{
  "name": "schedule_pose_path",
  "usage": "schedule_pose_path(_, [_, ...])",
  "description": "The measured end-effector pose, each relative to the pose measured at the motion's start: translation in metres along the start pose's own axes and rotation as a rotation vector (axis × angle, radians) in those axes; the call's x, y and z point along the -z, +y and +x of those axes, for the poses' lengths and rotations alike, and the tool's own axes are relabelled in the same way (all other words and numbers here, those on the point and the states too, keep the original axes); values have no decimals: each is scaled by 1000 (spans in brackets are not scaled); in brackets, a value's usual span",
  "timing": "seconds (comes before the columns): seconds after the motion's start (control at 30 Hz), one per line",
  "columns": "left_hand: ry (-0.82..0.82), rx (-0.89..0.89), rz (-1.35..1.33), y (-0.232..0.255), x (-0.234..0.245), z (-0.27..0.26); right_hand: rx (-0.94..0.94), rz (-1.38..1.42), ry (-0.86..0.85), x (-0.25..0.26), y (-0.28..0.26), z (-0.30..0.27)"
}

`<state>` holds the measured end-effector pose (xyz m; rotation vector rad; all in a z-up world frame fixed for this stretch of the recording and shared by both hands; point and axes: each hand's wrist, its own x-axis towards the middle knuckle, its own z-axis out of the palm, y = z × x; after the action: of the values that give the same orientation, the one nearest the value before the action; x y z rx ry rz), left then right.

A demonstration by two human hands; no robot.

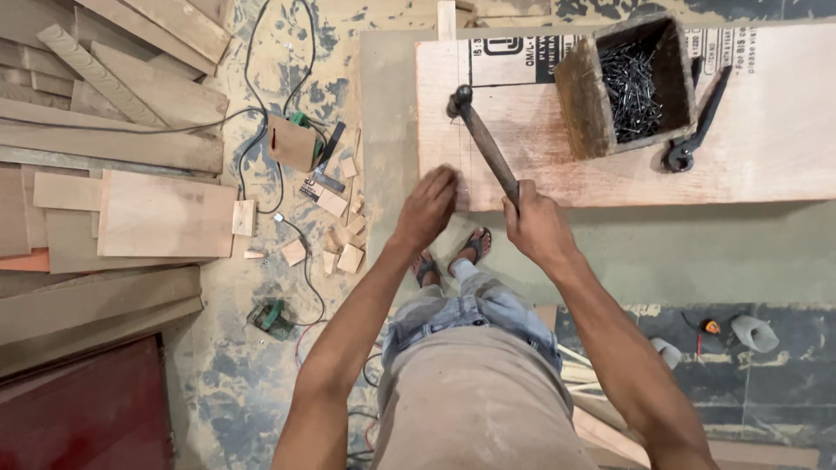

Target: The person repeatedly picks nails from a container and hammers them into a wooden plank on a workbench. They reposition the plank and continue driving nails along its edge using a hammer.

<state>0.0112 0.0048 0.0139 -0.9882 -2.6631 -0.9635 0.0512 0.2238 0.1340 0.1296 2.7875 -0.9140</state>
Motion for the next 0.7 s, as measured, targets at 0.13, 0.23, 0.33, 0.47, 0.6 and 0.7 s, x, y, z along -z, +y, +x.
schedule_pose_path(0.13, [-56,-57,47,8,-11,-7,174,191,307,17,0,-33])
schedule_pose_path(0.23, [-75,-55,56,4,-12,-12,195,371,495,16,2,-51])
schedule_pose_path(0.33, [-70,-57,43,1,-14,-11,122,279,378,-2,3,-36])
schedule_pose_path(0.47, [-50,-20,101,0,-15,-8,102,25,136,-14,4,-15])
schedule_pose_path(0.6, [-86,-47,88,2,-15,-10,317,273,461,6,8,-41])
schedule_pose_path(0.7, [-40,-57,75,1,-16,-16,104,690,569,10,10,-50])
